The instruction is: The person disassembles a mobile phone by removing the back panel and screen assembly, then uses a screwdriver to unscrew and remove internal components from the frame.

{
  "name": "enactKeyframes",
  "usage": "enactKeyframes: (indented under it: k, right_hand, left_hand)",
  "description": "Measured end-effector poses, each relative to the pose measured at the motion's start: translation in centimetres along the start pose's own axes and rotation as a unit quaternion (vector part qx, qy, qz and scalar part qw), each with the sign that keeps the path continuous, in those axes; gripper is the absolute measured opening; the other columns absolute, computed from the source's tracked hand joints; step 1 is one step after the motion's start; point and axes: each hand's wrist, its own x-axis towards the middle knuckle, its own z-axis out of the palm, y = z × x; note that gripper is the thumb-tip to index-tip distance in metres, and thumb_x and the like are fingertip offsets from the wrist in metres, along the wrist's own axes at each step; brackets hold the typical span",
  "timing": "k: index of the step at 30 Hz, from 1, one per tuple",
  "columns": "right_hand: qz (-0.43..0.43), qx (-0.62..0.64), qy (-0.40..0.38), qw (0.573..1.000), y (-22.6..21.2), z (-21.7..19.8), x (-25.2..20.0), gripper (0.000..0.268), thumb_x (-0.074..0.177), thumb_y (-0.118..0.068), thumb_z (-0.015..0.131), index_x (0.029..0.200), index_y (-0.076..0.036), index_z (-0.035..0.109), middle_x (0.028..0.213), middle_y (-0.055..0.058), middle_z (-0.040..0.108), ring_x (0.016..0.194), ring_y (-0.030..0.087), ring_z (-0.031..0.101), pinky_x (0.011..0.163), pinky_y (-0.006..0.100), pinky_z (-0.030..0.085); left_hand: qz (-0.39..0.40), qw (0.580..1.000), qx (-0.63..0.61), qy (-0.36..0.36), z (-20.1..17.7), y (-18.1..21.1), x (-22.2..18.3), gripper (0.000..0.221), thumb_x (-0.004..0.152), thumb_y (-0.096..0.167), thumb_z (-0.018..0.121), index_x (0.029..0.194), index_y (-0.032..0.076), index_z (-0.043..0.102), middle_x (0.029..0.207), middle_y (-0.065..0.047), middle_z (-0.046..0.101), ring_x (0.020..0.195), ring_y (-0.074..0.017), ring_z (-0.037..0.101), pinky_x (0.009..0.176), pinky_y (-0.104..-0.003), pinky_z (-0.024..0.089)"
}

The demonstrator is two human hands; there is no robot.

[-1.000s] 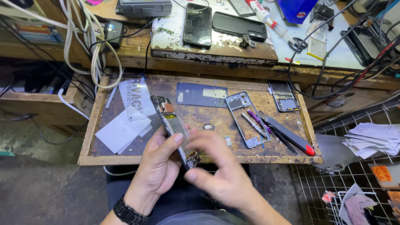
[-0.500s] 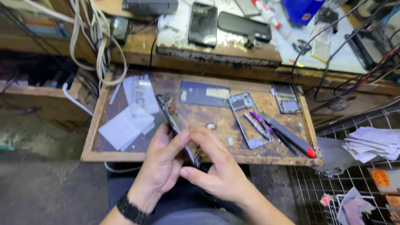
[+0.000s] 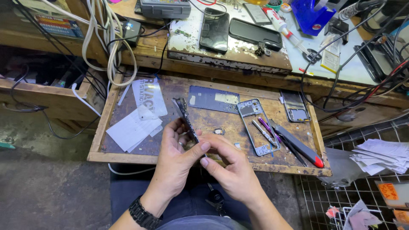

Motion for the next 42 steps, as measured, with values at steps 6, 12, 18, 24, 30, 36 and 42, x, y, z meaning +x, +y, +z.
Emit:
enactKeyframes:
  k: [6,12,18,24,30,36,42]
  right_hand:
    - [0.012,-0.114,0.065,0.991,0.9,-0.6,0.5,0.028,0.095,-0.004,0.062,0.122,0.003,0.07,0.115,0.011,0.074,0.108,0.018,0.07,0.096,0.03,0.053]
    - [0.009,-0.104,0.123,0.987,2.4,-1.0,1.4,0.025,0.097,-0.003,0.061,0.119,0.003,0.07,0.113,0.009,0.074,0.106,0.016,0.069,0.094,0.028,0.053]
    - [0.031,-0.094,0.161,0.982,2.8,-0.2,1.3,0.02,0.097,-0.004,0.063,0.116,0.001,0.07,0.105,0.01,0.073,0.097,0.015,0.066,0.087,0.028,0.053]
    - [-0.116,-0.229,0.175,0.951,1.9,0.7,1.6,0.013,0.094,0.002,0.065,0.106,0.0,0.068,0.112,0.013,0.074,0.105,0.023,0.072,0.092,0.03,0.055]
    - [-0.138,-0.234,0.191,0.943,1.6,1.5,1.5,0.016,0.092,0.005,0.068,0.108,0.001,0.068,0.116,0.015,0.072,0.107,0.026,0.072,0.093,0.033,0.056]
    - [-0.17,-0.264,0.222,0.923,2.4,1.8,1.2,0.018,0.092,0.007,0.068,0.11,0.002,0.07,0.12,0.016,0.072,0.11,0.027,0.073,0.094,0.033,0.057]
    - [-0.195,-0.253,0.241,0.917,3.0,2.1,0.6,0.026,0.088,0.013,0.061,0.112,0.004,0.067,0.121,0.019,0.069,0.111,0.03,0.071,0.096,0.034,0.056]
  left_hand:
    - [0.08,0.991,0.105,0.012,-1.0,1.3,0.4,0.08,0.092,0.004,0.068,0.156,0.004,0.019,0.141,-0.015,0.052,0.121,-0.0207,0.059,0.103,-0.032,0.051]
    - [0.067,0.989,0.132,0.018,-2.2,2.7,0.3,0.06,0.099,0.005,0.059,0.152,0.007,0.031,0.129,-0.013,0.063,0.111,-0.0171,0.062,0.096,-0.031,0.051]
    - [-0.021,0.999,0.009,0.031,-3.9,3.0,-1.2,0.032,0.103,0.018,0.054,0.132,0.01,0.047,0.116,-0.006,0.067,0.102,-0.0141,0.067,0.089,-0.033,0.055]
    - [-0.046,0.997,-0.043,0.037,-4.6,2.9,-1.9,0.018,0.106,0.022,0.052,0.116,0.008,0.058,0.107,-0.005,0.071,0.097,-0.0168,0.069,0.088,-0.038,0.055]
    - [-0.045,0.995,-0.082,0.027,-4.5,2.9,-2.4,0.019,0.11,0.022,0.049,0.114,0.006,0.058,0.108,-0.007,0.07,0.1,-0.0179,0.068,0.092,-0.042,0.056]
    - [-0.03,0.993,-0.11,-0.008,-4.0,2.8,-3.0,0.017,0.11,0.02,0.05,0.114,0.005,0.058,0.11,-0.01,0.071,0.104,-0.0202,0.068,0.096,-0.042,0.053]
    - [-0.023,0.993,-0.108,-0.043,-4.3,2.6,-3.2,0.017,0.11,0.018,0.052,0.116,0.004,0.058,0.113,-0.011,0.071,0.106,-0.0203,0.067,0.098,-0.041,0.051]
